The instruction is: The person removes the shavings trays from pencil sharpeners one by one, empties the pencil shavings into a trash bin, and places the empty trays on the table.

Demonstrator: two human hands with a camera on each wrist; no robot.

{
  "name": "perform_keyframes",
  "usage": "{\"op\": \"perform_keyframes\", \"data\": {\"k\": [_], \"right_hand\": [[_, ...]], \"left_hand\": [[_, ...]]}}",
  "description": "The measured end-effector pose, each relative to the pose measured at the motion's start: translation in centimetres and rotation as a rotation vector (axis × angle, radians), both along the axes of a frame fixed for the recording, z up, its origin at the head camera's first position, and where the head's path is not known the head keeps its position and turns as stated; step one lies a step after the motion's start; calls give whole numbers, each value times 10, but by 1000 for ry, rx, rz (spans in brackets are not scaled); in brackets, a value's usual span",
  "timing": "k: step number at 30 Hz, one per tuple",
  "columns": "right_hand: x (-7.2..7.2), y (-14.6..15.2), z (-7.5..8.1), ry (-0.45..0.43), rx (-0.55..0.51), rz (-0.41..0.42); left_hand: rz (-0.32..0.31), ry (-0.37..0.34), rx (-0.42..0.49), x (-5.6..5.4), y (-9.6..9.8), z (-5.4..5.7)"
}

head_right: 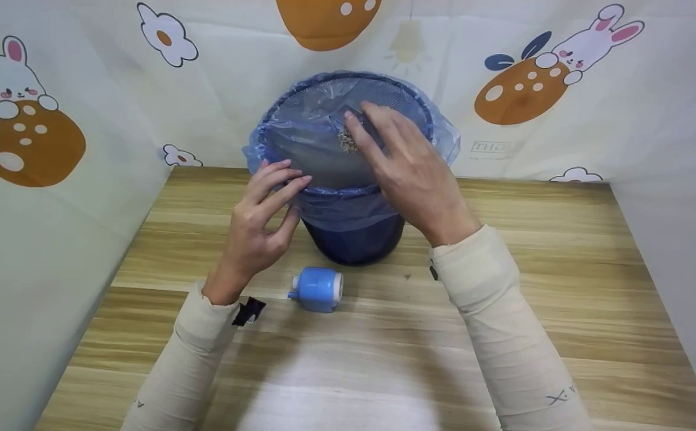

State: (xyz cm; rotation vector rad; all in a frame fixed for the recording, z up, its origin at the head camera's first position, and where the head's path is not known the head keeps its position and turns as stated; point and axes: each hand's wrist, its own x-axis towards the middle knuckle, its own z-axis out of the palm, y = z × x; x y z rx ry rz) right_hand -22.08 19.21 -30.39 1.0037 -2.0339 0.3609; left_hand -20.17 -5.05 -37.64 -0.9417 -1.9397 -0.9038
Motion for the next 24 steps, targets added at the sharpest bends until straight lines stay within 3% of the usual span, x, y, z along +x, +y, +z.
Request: {"op": "perform_keyframes", "data": {"k": [24], "right_hand": [[1, -1, 0, 93, 32, -6]], "left_hand": [[7, -1, -3, 2, -1, 0]]}}
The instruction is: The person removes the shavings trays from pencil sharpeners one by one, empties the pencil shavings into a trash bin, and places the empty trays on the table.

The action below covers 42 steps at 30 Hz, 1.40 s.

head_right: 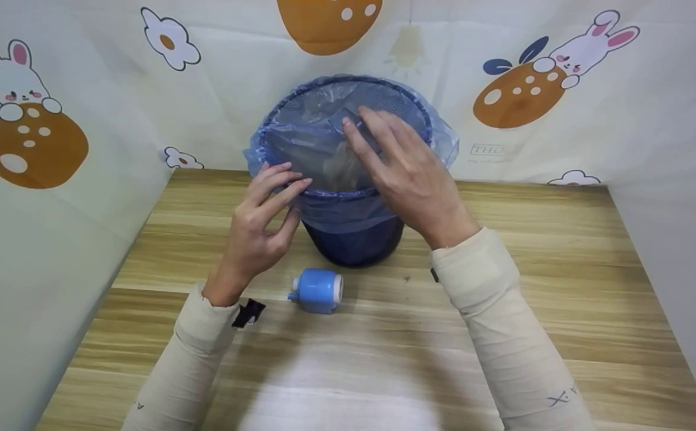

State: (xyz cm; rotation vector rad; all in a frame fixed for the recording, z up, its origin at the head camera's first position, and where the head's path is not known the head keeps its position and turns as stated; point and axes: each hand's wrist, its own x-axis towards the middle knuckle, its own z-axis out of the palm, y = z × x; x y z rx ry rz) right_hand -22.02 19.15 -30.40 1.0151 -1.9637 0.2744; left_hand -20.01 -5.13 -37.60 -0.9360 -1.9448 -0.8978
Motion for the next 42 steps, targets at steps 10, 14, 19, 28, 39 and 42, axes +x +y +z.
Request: {"op": "perform_keyframes", "data": {"k": [10, 14, 19, 28, 39, 42], "right_hand": [[0, 0, -1, 17, -3, -8], [0, 0, -1, 18, -1, -10], [0, 0, 0, 27, 11, -12], [-1, 0, 1, 51, 42, -11], [-1, 4, 2, 104, 62, 6], [-1, 4, 1, 116, 66, 11]], "left_hand": [[1, 7, 8, 0, 1, 0], [0, 7, 7, 0, 1, 0], [0, 4, 6, 0, 0, 1], [-7, 12, 13, -2, -1, -1], [-6, 3, 10, -1, 1, 0], [-7, 0, 11, -2, 1, -1]]}}
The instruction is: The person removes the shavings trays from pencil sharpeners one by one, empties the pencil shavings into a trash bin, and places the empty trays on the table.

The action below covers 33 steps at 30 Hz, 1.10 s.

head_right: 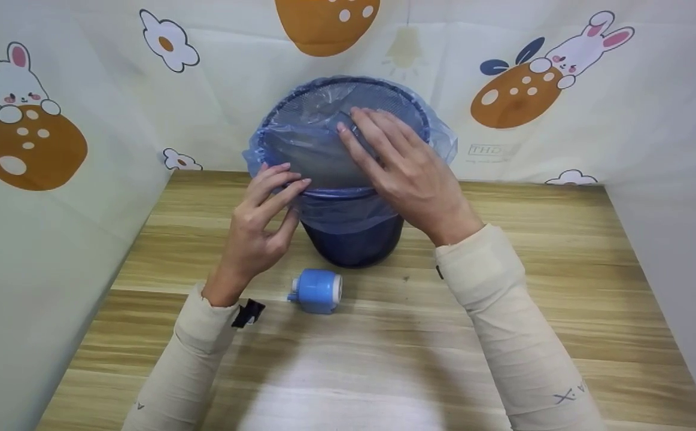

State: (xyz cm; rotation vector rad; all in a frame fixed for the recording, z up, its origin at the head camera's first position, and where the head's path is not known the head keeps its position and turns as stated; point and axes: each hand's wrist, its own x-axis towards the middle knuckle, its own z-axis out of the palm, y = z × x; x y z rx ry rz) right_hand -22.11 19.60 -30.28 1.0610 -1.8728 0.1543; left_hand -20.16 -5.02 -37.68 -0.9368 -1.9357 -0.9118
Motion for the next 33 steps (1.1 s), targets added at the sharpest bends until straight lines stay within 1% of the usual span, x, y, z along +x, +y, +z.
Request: {"op": "perform_keyframes", "data": {"k": [10, 17, 26, 33], "right_hand": [[0, -1, -2, 31, 23, 10], [0, 0, -3, 45, 35, 21], [1, 1, -2, 6, 2, -14], [1, 0, 0, -12, -51, -24]], "left_hand": [[12, -7, -14, 2, -1, 0], [9, -9, -13, 2, 0, 2], [22, 16, -29, 2, 0, 1], [39, 35, -62, 1, -2, 1]]}}
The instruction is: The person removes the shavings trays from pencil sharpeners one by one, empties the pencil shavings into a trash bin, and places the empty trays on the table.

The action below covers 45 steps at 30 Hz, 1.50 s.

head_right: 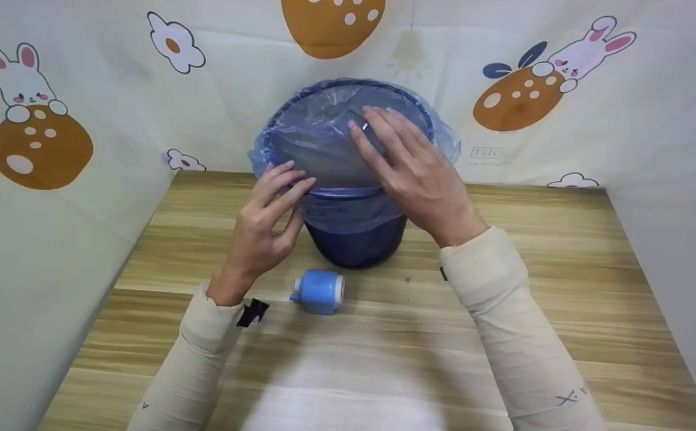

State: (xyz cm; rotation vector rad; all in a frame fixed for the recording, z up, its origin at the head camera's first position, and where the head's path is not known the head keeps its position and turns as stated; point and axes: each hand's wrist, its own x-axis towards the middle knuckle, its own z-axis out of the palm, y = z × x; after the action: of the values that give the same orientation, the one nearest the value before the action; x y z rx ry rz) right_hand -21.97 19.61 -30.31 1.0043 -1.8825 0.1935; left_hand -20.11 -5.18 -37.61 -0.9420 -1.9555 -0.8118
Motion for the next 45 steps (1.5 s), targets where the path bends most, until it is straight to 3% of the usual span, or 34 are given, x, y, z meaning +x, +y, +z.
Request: {"op": "perform_keyframes", "data": {"k": [19, 30, 45], "right_hand": [[5, 8, 0, -23, -131, -6], [12, 14, -4, -91, -193, 5], [18, 27, -8, -130, -170, -55]], "left_hand": [[14, 17, -45, 1, 3, 3], [14, 6, -43, 3, 4, 3], [38, 29, -38, 8, 1, 3]]}}
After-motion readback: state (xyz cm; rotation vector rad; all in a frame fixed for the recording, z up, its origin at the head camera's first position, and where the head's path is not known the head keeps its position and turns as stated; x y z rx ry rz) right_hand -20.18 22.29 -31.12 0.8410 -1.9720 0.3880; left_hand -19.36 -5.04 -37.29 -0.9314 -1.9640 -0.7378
